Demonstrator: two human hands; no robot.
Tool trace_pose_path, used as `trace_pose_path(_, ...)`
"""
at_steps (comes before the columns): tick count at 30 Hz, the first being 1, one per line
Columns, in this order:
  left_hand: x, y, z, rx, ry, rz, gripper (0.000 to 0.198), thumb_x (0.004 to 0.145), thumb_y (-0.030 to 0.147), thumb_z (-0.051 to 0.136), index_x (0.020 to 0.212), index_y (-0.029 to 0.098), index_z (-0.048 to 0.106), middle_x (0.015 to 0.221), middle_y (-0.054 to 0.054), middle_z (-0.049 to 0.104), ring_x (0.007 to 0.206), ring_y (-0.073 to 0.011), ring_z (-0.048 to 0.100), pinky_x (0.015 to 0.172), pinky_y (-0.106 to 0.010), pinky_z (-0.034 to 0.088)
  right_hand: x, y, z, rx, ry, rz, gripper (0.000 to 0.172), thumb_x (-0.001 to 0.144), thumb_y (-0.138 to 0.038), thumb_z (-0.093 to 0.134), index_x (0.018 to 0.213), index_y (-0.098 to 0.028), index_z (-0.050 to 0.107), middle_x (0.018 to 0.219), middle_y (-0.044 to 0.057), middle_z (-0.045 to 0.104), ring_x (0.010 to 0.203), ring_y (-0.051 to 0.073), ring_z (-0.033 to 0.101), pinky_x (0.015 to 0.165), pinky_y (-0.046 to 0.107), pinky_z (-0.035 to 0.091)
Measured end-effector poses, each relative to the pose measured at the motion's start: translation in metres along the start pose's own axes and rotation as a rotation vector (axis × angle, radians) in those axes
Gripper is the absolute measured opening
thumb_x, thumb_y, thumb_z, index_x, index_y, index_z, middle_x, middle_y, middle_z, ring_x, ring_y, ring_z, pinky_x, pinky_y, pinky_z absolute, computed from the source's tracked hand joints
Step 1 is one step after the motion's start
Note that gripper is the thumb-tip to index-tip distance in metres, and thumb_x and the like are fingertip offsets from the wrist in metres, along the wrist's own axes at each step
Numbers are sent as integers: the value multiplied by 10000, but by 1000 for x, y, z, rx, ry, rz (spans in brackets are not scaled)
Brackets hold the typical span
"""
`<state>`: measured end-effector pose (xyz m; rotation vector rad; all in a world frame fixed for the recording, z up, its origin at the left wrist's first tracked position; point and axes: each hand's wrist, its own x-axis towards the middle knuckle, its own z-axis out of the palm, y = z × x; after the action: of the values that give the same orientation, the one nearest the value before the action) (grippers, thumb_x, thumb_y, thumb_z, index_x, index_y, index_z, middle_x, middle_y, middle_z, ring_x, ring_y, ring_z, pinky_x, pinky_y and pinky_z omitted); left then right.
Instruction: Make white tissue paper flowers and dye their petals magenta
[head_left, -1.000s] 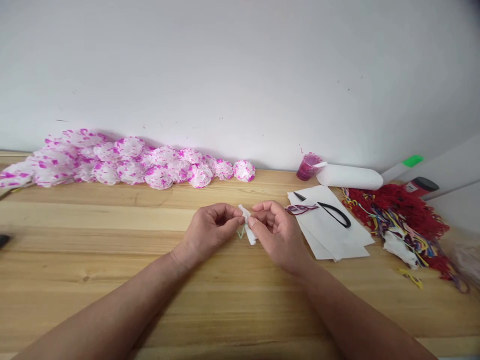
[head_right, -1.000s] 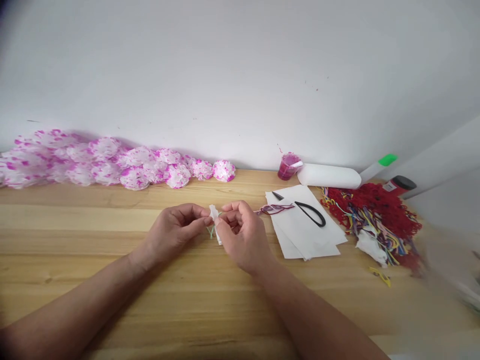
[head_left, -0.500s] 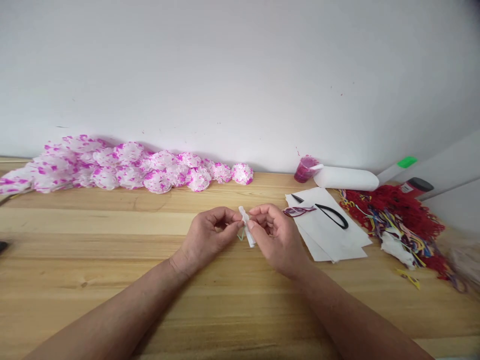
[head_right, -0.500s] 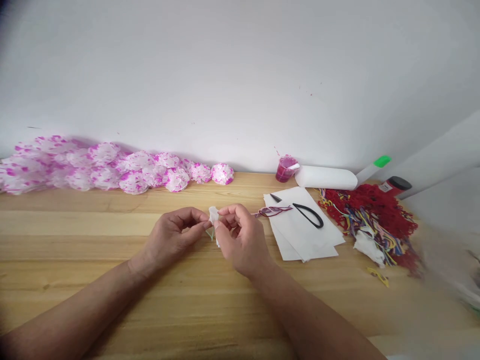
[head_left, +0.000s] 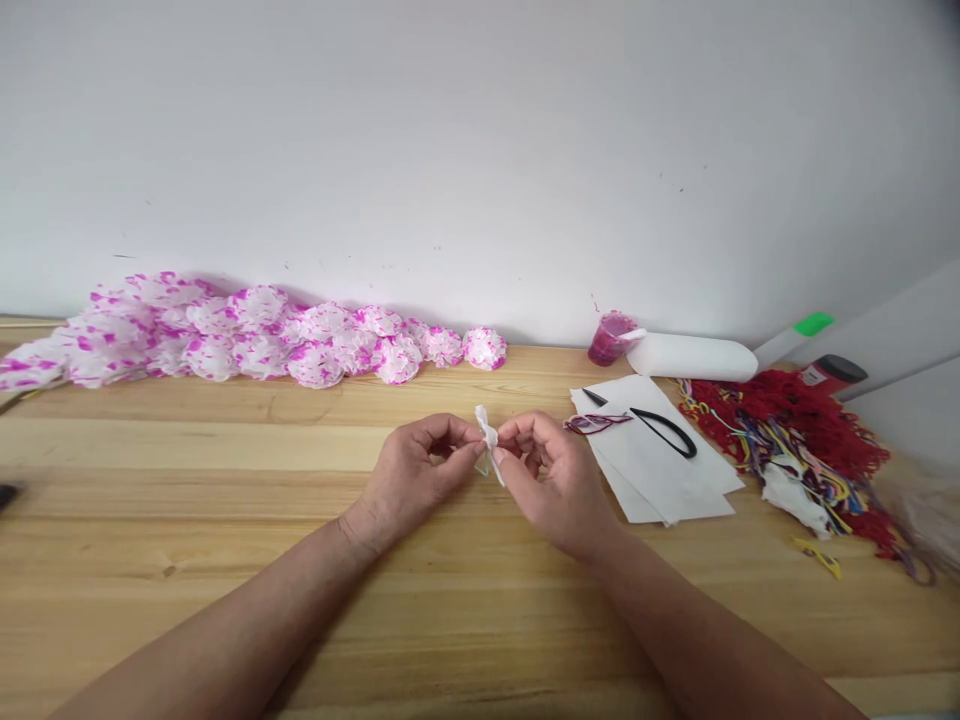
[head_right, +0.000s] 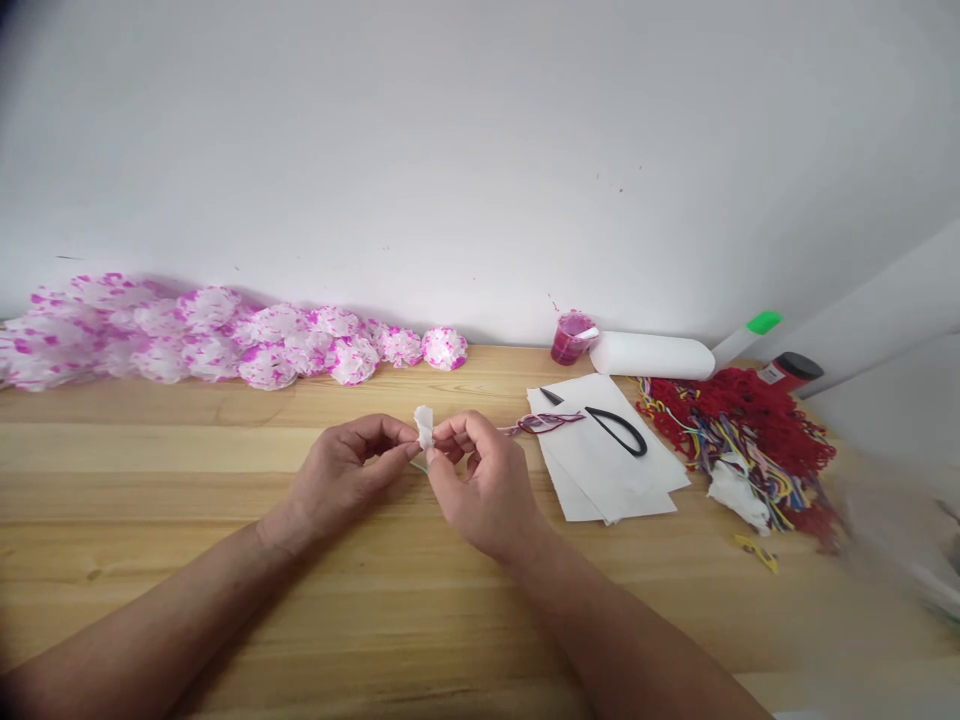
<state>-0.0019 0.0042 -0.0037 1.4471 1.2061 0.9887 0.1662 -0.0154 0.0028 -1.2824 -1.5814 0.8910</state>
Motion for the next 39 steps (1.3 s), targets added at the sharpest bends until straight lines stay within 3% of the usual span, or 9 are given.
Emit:
trace_pose_path(9,-1,1,0,38,12,1,196,793,351,669,807,157,694,776,-30,712,669,-138,621,613,-223,471,-2,-1,-1,-27,-18,-16,63,810,-192,612,871,-205,612,745,-4,639,563,106,504,519,240,407)
trace_pose_path(20,-1,1,0,43,-3,9,166,806,309,668,823,146,692,791,-33,710,696,-133,626,635,-217,476,-3,1,0,-117,-2,-121,84,815,-181,603,895,-203,608,790,12,668,667,136,596,587,253,455)
trace_pose_path(29,-4,-2,-1,204,42,164,77,813,243,642,811,181,687,772,0,707,699,-125,624,654,-217,479,-5,1,-1,-316,64,-267,79,839,-180,589,878,-227,639,832,26,704,767,177,633,727,309,486)
trace_pose_path(33,-4,-2,0,174,38,154,91,816,265,648,811,182,686,782,-3,704,699,-124,625,646,-215,477,-2,0,-1,-235,49,-140,52,844,-211,593,810,-216,632,727,7,662,660,151,592,641,282,469)
trace_pose_path(37,-2,1,0,34,-16,29,160,816,319,661,785,163,652,737,-12,676,644,-121,589,590,-214,457,2,2,-2,42,-35,87,114,865,-279,593,790,-195,606,670,-8,607,597,126,542,543,245,426)
trace_pose_path(39,-1,2,-1,-30,-37,-8,190,811,343,676,781,159,640,723,-12,664,625,-115,568,572,-211,444,3,2,-3,105,-63,124,119,864,-292,601,806,-190,609,680,-8,609,609,125,545,548,241,428)
